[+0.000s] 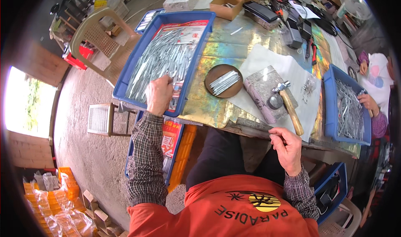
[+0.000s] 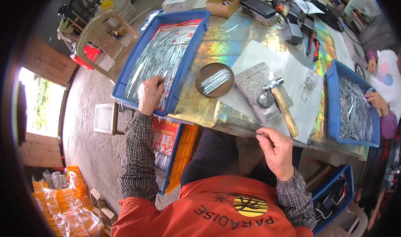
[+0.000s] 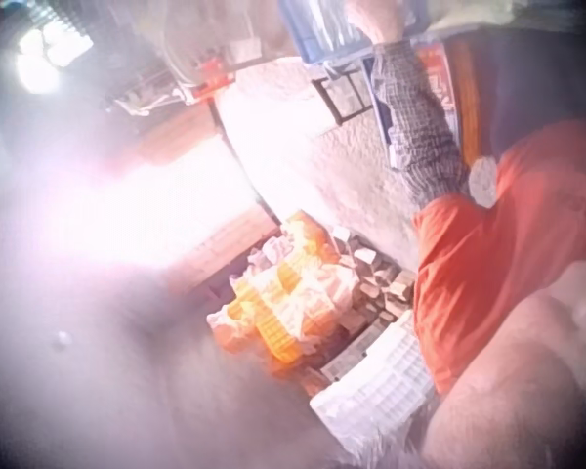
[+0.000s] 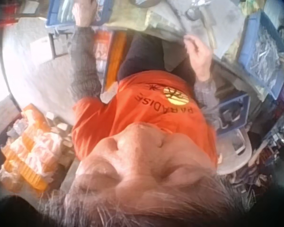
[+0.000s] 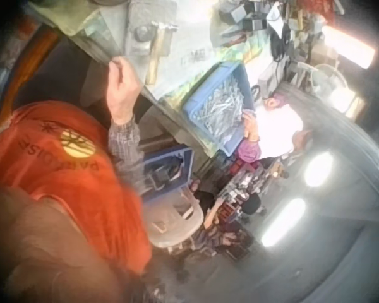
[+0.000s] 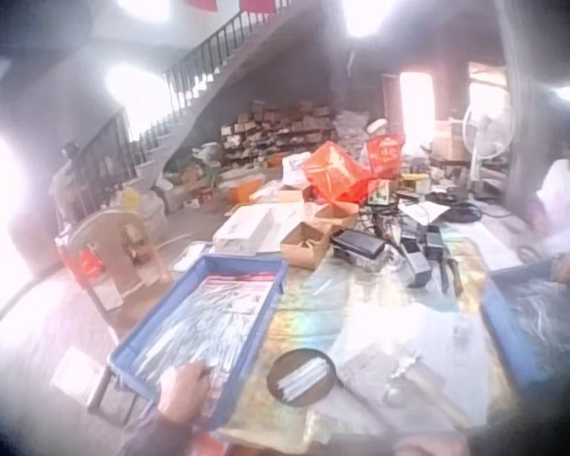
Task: The person assembles metal components by inserting pins into metal strips by hand, hammering the pins on an anvil using a hammer, and placing the assembled pieces into a tray.
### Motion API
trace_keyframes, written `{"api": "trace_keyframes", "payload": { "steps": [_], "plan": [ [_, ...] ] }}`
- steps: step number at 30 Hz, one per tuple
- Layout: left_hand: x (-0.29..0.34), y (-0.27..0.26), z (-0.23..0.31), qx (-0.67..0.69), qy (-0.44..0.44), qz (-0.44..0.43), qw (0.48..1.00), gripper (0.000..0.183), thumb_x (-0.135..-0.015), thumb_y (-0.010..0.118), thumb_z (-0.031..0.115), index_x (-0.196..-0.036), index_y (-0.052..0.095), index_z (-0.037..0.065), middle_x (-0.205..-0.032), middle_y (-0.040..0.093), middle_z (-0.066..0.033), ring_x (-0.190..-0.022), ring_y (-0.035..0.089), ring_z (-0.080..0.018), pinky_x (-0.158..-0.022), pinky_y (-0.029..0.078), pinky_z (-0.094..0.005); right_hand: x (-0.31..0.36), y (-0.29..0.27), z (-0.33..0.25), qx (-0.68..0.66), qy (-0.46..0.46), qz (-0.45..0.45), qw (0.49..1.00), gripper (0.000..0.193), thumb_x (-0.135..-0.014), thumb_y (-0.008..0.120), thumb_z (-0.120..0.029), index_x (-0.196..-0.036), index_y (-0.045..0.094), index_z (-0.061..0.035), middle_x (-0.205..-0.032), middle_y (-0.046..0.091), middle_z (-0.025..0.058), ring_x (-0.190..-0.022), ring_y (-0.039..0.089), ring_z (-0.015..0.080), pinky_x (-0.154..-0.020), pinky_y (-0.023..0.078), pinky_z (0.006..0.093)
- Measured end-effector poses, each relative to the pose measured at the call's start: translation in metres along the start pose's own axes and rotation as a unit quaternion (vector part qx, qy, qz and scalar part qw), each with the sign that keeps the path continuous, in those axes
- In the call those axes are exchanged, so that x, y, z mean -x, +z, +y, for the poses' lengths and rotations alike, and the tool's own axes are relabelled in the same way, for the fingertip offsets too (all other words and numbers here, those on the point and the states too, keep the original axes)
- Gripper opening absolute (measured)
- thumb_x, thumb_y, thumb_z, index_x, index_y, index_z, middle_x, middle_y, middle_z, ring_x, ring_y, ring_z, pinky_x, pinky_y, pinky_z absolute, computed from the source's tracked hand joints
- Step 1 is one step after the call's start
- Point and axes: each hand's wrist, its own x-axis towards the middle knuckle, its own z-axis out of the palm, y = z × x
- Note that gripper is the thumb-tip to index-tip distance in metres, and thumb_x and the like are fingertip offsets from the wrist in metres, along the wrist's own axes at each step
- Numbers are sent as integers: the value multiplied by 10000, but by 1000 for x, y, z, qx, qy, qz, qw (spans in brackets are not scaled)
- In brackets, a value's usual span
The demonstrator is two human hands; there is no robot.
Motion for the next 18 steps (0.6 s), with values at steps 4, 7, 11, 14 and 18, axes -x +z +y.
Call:
{"api": "trace_keyframes", "payload": {
  "steps": [4,7,11,14,18],
  "plan": [
    [-2,-3,-6,-31,-7,-1,999,199,-771,544,189,-882,680,98,-787,662,-164,-742,642,-355,-672,494,-444,0,-17,-9,33,-31,45,998,85,-836,622,-1,-916,631,28,-732,622,79,-605,585,120,-550,445,235],
    [-2,-6,-20,-6,4,30,1000,191,-768,565,178,-898,680,99,-798,664,-155,-736,644,-348,-672,495,-428,-2,-33,-10,61,-53,89,993,70,-831,625,1,-896,632,25,-723,616,91,-588,587,145,-538,443,248],
    [-5,-6,-24,39,-17,0,999,185,-781,549,145,-905,653,54,-802,656,-169,-735,639,-347,-667,485,-415,-9,-57,5,79,-65,151,983,57,-839,613,3,-890,627,25,-747,624,103,-589,584,162,-535,441,260],
    [-3,-11,-10,58,5,29,998,197,-784,531,130,-907,641,21,-741,628,-175,-673,624,-317,-646,476,-394,-20,-74,27,177,-80,194,962,65,-833,615,-25,-887,616,11,-780,626,119,-609,590,221,-546,446,303],
    [-3,-8,-11,91,8,34,995,215,-798,530,136,-931,627,-2,-729,613,-173,-634,601,-254,-628,467,-359,-33,-88,69,261,-80,191,943,64,-811,614,-49,-871,605,-30,-765,589,112,-657,585,310,-579,447,382]
  ]
}}
